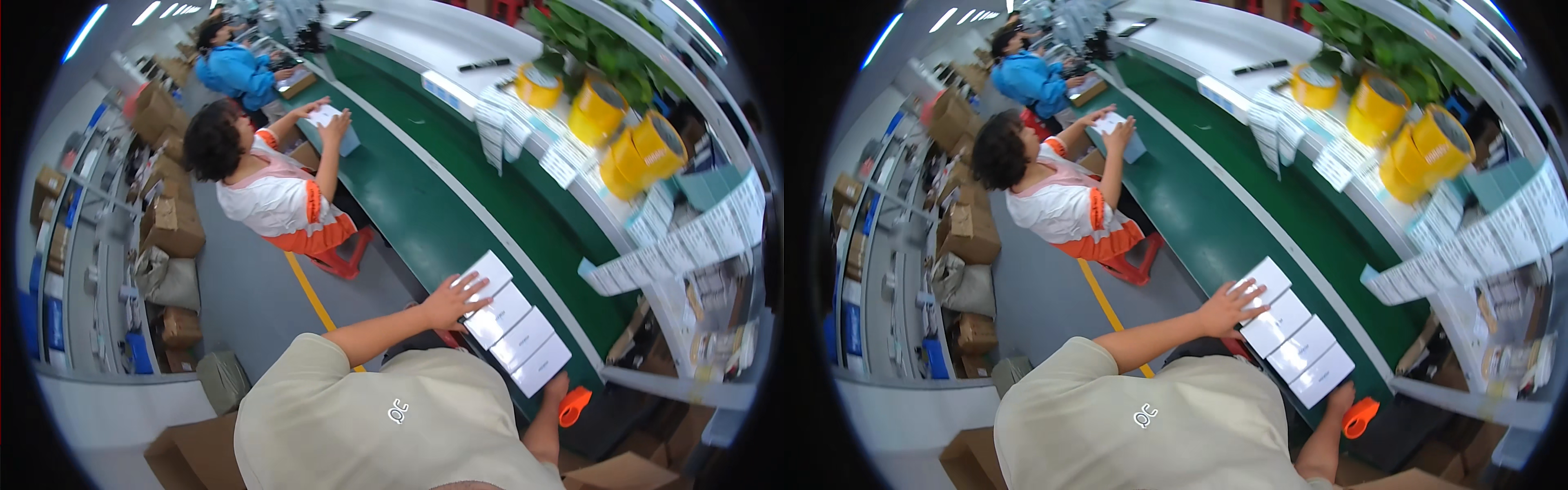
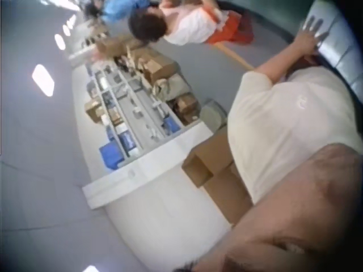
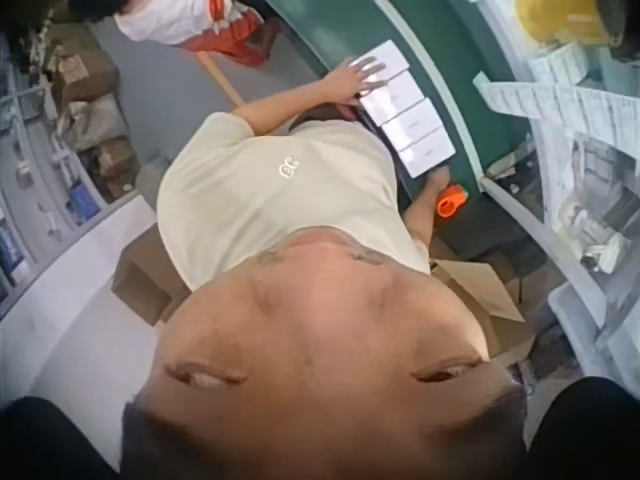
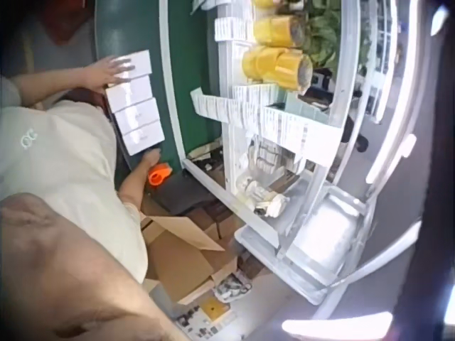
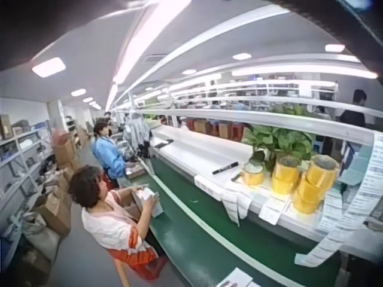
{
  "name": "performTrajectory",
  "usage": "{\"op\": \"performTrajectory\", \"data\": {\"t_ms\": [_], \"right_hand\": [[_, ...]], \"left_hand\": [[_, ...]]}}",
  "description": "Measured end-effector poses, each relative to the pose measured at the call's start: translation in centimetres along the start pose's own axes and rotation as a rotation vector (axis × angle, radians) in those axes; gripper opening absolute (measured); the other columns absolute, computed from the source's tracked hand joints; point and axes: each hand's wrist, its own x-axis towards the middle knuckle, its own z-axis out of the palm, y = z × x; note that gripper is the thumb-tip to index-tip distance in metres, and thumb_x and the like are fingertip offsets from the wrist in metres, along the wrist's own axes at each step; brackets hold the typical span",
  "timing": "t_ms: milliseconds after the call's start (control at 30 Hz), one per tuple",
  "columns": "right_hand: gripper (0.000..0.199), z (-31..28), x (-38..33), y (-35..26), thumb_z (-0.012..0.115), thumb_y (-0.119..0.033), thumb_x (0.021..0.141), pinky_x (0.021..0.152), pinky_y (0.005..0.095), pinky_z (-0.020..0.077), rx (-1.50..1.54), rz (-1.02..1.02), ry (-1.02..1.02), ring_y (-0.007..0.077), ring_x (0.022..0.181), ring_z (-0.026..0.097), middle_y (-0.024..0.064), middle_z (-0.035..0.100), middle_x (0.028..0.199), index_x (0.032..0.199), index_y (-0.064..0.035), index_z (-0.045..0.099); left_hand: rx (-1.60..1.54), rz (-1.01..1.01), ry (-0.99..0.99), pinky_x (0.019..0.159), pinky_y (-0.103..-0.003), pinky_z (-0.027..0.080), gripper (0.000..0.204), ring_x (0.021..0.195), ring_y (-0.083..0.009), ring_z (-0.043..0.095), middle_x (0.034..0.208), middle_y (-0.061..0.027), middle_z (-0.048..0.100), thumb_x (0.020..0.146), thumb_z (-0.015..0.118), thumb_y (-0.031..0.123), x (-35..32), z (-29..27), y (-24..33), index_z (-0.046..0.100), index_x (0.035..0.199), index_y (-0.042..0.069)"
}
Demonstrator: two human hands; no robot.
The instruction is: The person packs white product boxes into a cardboard box, handles cable ties while holding a small box on the assembly line, and picks up a water bottle.
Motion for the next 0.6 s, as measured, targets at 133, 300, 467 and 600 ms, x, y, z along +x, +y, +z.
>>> {"op": "performTrajectory", "data": {"t_ms": [133,300,467,600], "right_hand": [[0.039,0.1,-0.4,0.3,0.072,-0.030,0.088,0.090,0.0533,0.0516,0.028,-0.005,0.052,0.0471,0.103,0.064,0.0270,0.066,0.111,0.106,0.0027,0.063],[0.041,0.2,0.0,0.1,0.074,-0.031,0.085,0.087,0.0538,0.0526,0.022,-0.116,0.140,0.0482,0.101,0.066,0.0298,0.069,0.106,0.100,0.0049,0.064],[0.035,-0.8,-0.8,-0.9,0.072,-0.026,0.087,0.091,0.0521,0.0513,0.064,-0.012,0.043,0.0464,0.106,0.064,0.0270,0.066,0.113,0.107,0.0015,0.063],[0.036,-0.6,-1.2,-0.9,0.072,-0.027,0.087,0.089,0.0525,0.0520,0.100,-0.024,0.104,0.0469,0.103,0.065,0.0275,0.068,0.110,0.106,0.0029,0.063]], "left_hand": [[-0.027,0.026,0.027,0.112,-0.058,0.032,0.107,0.151,-0.0375,0.023,0.167,-0.0117,0.022,0.061,0.089,0.049,-0.2,-0.2,0.0,0.039,0.154,0.030],[-0.032,0.031,0.027,0.112,-0.057,0.032,0.109,0.152,-0.0367,0.023,0.167,-0.0113,0.021,0.060,0.089,0.050,-0.3,-0.5,-0.1,0.038,0.154,0.030],[-0.038,0.040,0.035,0.112,-0.057,0.032,0.110,0.152,-0.0365,0.022,0.167,-0.0112,0.021,0.059,0.089,0.051,-0.3,0.0,-0.3,0.038,0.154,0.030],[-0.036,0.044,0.050,0.111,-0.056,0.033,0.107,0.151,-0.0376,0.026,0.166,-0.0120,0.023,0.060,0.089,0.050,-0.4,-0.1,-0.3,0.040,0.153,0.030]]}}
